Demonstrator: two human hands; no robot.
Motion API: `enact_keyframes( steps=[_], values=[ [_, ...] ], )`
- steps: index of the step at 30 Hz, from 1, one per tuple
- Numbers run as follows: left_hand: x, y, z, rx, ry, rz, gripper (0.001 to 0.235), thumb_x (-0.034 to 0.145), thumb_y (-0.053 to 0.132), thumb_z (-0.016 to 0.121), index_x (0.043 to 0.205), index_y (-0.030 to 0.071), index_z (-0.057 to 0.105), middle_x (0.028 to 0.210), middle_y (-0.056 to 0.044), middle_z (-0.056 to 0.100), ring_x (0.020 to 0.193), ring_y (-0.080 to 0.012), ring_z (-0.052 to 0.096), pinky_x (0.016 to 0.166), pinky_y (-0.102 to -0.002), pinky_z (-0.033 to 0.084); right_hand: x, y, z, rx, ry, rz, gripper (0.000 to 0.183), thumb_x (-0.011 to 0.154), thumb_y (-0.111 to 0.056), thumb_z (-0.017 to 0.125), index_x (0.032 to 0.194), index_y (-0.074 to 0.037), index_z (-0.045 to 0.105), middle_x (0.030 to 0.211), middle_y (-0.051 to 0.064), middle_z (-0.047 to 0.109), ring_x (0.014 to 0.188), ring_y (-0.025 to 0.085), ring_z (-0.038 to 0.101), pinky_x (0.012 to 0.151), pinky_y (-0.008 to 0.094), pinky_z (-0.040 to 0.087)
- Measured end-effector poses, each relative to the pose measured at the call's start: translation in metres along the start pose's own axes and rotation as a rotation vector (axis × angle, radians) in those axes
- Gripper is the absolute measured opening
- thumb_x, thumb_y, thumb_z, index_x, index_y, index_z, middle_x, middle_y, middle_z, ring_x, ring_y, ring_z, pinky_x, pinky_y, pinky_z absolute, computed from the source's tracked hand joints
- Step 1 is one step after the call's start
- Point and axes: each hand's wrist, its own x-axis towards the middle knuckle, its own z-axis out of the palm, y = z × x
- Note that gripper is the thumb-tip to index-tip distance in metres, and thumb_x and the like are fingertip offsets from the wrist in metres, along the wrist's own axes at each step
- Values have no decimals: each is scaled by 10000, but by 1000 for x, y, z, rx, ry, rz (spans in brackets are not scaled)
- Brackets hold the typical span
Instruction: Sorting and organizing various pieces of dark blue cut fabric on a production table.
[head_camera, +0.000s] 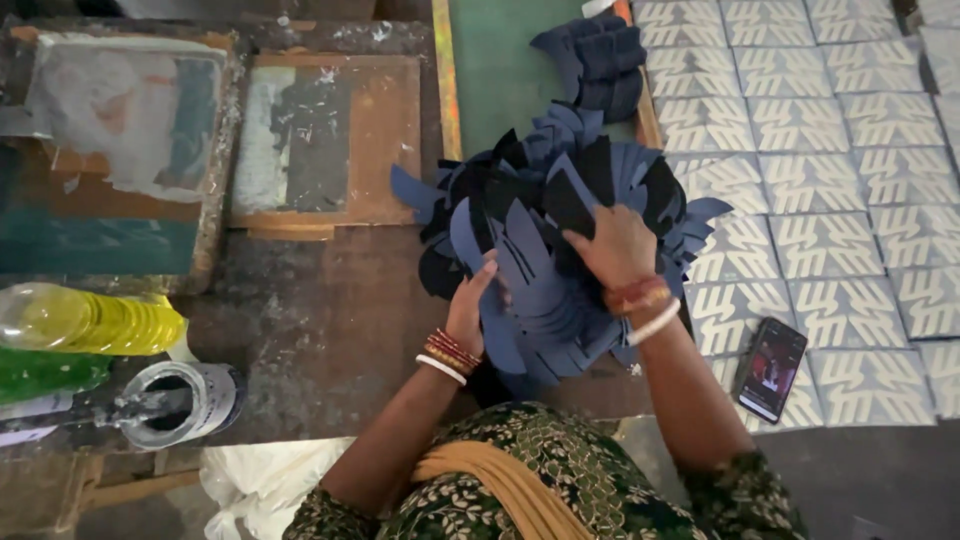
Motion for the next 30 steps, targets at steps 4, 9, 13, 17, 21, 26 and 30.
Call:
enact_keyframes(
  steps=[4, 9, 13, 17, 21, 26, 30],
  values=[
    [1, 3, 4, -38, -2, -18, 699, 950, 332, 689, 1542, 69, 425, 937, -30, 652, 816, -142, 636, 714, -318, 529, 22, 6, 4, -257, -192, 94, 503, 795, -453, 811, 1090, -59, 709, 1018, 206, 728, 924, 401, 708, 752, 495, 565],
    [-5, 17, -2, -194, -23, -135, 696, 931, 372, 626, 1512, 29, 457, 1122, -49, 729, 985, -184, 696, 878, -343, 572, 27, 12, -16, 109, -173, -21, 405, 835, -315, 806, 1126, -53, 703, 1062, 199, 740, 991, 393, 719, 837, 478, 564],
    [-13, 14, -4, -278, -164, -153, 702, 1005, 528, 583, 1460, -2, 517, 1156, -174, 685, 1007, -276, 675, 888, -424, 557, -4, -19, -34, 517, -2, -316, 218, 902, -125, 680, 1109, -73, 727, 1119, 130, 747, 1054, 315, 755, 954, 429, 558],
    [-20, 31, 19, -584, -129, -253, 806, 864, 588, 556, 1386, -27, 539, 1240, -176, 729, 1091, -285, 705, 956, -405, 560, -33, -30, 13, 446, -213, -733, 285, 844, -9, 562, 1042, -109, 741, 1159, 67, 768, 1174, 295, 715, 1135, 531, 411],
    [3, -5, -27, -340, -97, -127, 538, 961, 328, 644, 1405, 48, 530, 1187, -148, 723, 1049, -258, 699, 947, -398, 549, -8, -19, 21, 317, -245, -481, 206, 839, -121, 653, 1023, -134, 743, 1111, 59, 747, 1138, 283, 671, 1050, 520, 441],
    [-10, 14, 8, -124, 114, -195, 520, 925, 210, 623, 1425, 79, 573, 1042, -57, 732, 896, -198, 699, 839, -360, 588, 5, 2, 8, -150, -48, -95, 425, 713, -314, 850, 1008, -43, 708, 1127, 166, 678, 1103, 384, 590, 891, 528, 439],
    [-1, -14, -13, -194, -14, -141, 521, 946, 209, 653, 1447, 87, 574, 976, -73, 691, 854, -200, 669, 758, -368, 556, -35, 44, 7, 29, -46, -69, 356, 770, -275, 826, 1013, -43, 706, 1182, 143, 690, 1132, 369, 616, 960, 483, 472]
  ],
)
